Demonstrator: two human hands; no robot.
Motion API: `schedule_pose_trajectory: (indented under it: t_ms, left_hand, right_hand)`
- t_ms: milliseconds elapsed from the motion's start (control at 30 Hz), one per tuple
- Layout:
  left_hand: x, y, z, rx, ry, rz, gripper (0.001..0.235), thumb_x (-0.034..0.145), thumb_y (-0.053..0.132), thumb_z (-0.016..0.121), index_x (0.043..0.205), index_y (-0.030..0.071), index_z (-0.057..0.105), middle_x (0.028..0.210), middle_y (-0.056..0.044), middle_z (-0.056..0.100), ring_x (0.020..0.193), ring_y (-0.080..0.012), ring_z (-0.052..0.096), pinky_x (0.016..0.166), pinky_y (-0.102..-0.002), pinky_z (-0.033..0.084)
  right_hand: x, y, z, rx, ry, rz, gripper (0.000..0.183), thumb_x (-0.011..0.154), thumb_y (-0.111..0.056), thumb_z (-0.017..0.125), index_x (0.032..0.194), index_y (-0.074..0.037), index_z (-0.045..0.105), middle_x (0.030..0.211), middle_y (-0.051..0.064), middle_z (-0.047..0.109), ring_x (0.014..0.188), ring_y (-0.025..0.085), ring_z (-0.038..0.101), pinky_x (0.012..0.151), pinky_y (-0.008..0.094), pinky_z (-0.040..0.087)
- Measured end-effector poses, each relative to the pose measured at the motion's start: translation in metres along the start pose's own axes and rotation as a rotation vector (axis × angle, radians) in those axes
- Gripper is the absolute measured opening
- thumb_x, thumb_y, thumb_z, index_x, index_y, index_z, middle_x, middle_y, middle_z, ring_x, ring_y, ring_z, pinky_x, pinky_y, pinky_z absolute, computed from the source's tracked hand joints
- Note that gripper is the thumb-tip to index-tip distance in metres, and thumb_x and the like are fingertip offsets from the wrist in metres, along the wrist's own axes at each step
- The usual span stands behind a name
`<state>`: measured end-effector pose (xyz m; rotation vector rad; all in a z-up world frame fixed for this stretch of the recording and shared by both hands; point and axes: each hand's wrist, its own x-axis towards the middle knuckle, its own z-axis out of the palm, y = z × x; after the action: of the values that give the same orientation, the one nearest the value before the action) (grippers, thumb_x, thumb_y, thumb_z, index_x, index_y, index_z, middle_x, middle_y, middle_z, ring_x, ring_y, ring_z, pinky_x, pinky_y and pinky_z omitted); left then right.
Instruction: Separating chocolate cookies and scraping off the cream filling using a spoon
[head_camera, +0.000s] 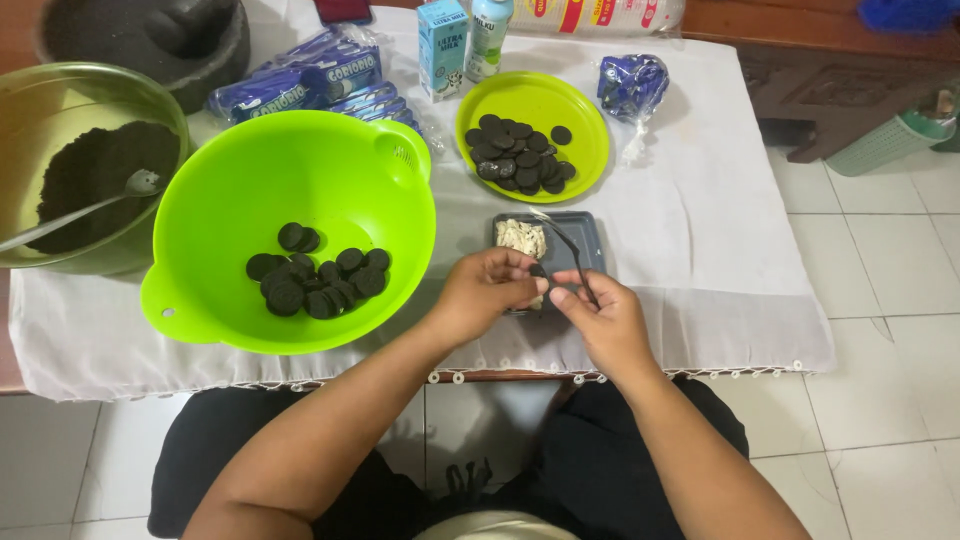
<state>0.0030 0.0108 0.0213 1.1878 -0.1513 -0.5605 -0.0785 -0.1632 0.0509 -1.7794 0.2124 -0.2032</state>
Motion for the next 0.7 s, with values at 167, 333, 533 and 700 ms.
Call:
schedule_pose_trajectory:
  t_ms: [167,333,533,700]
  left_hand:
    - [0.005,-0.005,-0.001,-0.052,0.02,-0.006,0.034,0.078,0.005,0.085,0.107,-0.006,0.069,0.08,-0.01,0.07,0.068,-0.0131,0.071,0.063,-0.022,0.065]
    - [0.002,-0.002,0.0,-0.047,0.03,-0.001,0.031,0.078,0.004,0.085,0.104,-0.006,0.07,0.078,-0.012,0.071,0.066,-0.0136,0.072,0.061,-0.021,0.064]
    - [0.001,-0.003,0.003,-0.082,0.016,-0.028,0.032,0.078,0.001,0.084,0.106,-0.006,0.071,0.083,-0.015,0.073,0.072,-0.0184,0.074,0.068,-0.027,0.066]
    - [-0.005,0.015,0.006,-0.197,-0.059,-0.077,0.036,0.082,0.005,0.083,0.115,-0.004,0.071,0.098,-0.017,0.077,0.088,-0.0244,0.077,0.079,-0.036,0.067]
  right_hand:
    - [0.004,0.008,0.006,-0.049,0.016,-0.036,0.021,0.088,-0.012,0.081,0.108,-0.008,0.078,0.057,-0.005,0.041,0.051,0.0,0.038,0.05,0.017,0.032]
    - [0.003,0.002,0.006,-0.078,0.021,-0.058,0.019,0.088,-0.012,0.082,0.106,-0.008,0.079,0.055,-0.005,0.041,0.05,0.0,0.037,0.049,0.016,0.031]
    - [0.0,-0.005,0.002,-0.027,0.068,-0.007,0.014,0.088,-0.011,0.081,0.102,-0.008,0.079,0.054,-0.006,0.043,0.049,-0.001,0.039,0.048,0.016,0.031]
    - [0.006,-0.014,0.0,0.12,0.197,0.026,0.012,0.093,-0.012,0.075,0.103,-0.007,0.074,0.057,-0.009,0.046,0.05,-0.004,0.04,0.048,0.011,0.032]
